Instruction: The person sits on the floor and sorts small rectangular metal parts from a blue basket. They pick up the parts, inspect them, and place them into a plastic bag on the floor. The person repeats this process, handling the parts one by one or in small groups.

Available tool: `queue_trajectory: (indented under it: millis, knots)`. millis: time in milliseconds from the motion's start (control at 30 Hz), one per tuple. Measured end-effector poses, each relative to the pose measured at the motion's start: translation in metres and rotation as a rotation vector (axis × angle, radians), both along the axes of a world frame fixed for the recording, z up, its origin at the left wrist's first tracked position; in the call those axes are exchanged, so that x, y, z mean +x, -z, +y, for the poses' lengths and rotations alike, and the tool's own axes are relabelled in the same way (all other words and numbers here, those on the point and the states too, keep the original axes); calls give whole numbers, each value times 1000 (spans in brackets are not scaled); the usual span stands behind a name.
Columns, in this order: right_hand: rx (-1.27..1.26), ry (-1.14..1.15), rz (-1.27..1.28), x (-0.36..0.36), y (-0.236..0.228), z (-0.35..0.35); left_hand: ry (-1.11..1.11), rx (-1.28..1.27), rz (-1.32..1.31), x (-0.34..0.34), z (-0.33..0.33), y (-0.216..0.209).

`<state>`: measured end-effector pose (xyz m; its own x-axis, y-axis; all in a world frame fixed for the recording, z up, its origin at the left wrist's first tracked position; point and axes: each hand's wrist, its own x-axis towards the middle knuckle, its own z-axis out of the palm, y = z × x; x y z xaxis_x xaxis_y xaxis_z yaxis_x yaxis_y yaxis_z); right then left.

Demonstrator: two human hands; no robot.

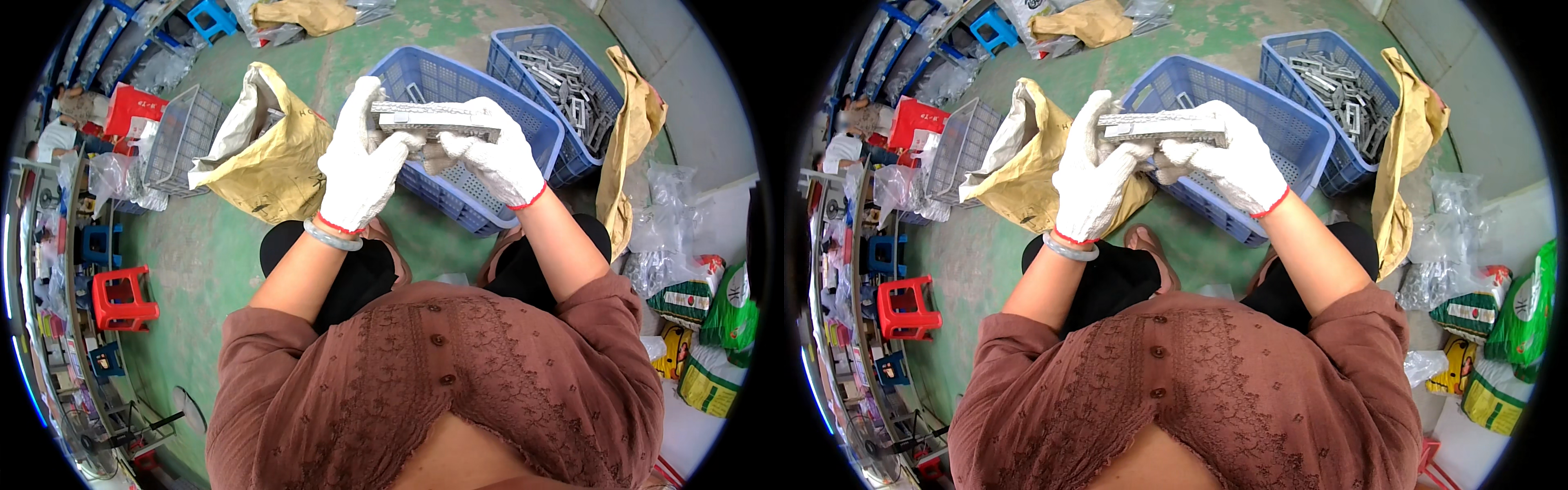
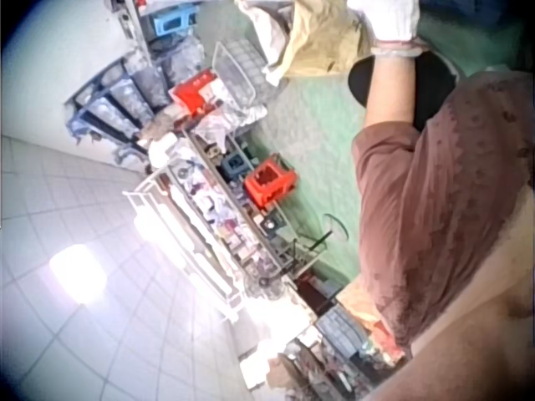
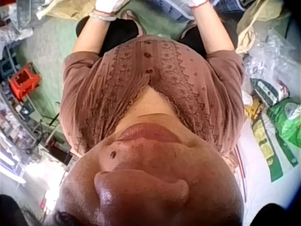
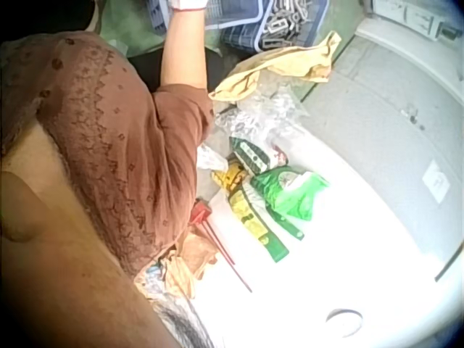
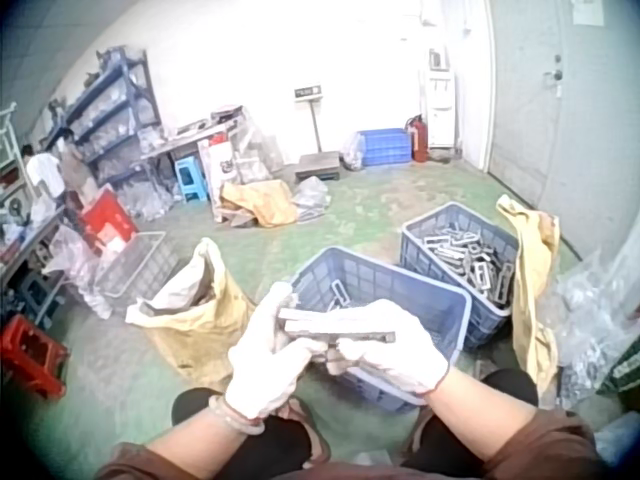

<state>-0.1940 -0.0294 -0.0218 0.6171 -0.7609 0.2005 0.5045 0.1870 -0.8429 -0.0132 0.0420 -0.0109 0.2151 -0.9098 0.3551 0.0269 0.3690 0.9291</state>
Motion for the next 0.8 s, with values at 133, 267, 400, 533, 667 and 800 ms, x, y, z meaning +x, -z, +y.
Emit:
queue_trajectory:
  millis: [133,267,400,533,667,800]
  knots:
    - [-32,9,32,0,2,-2,6,80,54,-3,-1,1]
    - [-141,17,76,-1,1,-3,-35,85,-29,1,-1,-3]
    - [-109,-136,-6,-5,-6,-4,-65,54,-50,6,-3,1]
    - [-55,-261,9,-12,1,-23,5,157,32,12,-2,3]
    - [268,-160,-133,-7,-4,-20,91,136,170,12,2,5]
    - [62,-219,-22,-13,-5,-21,241,138,368,14,6,2]
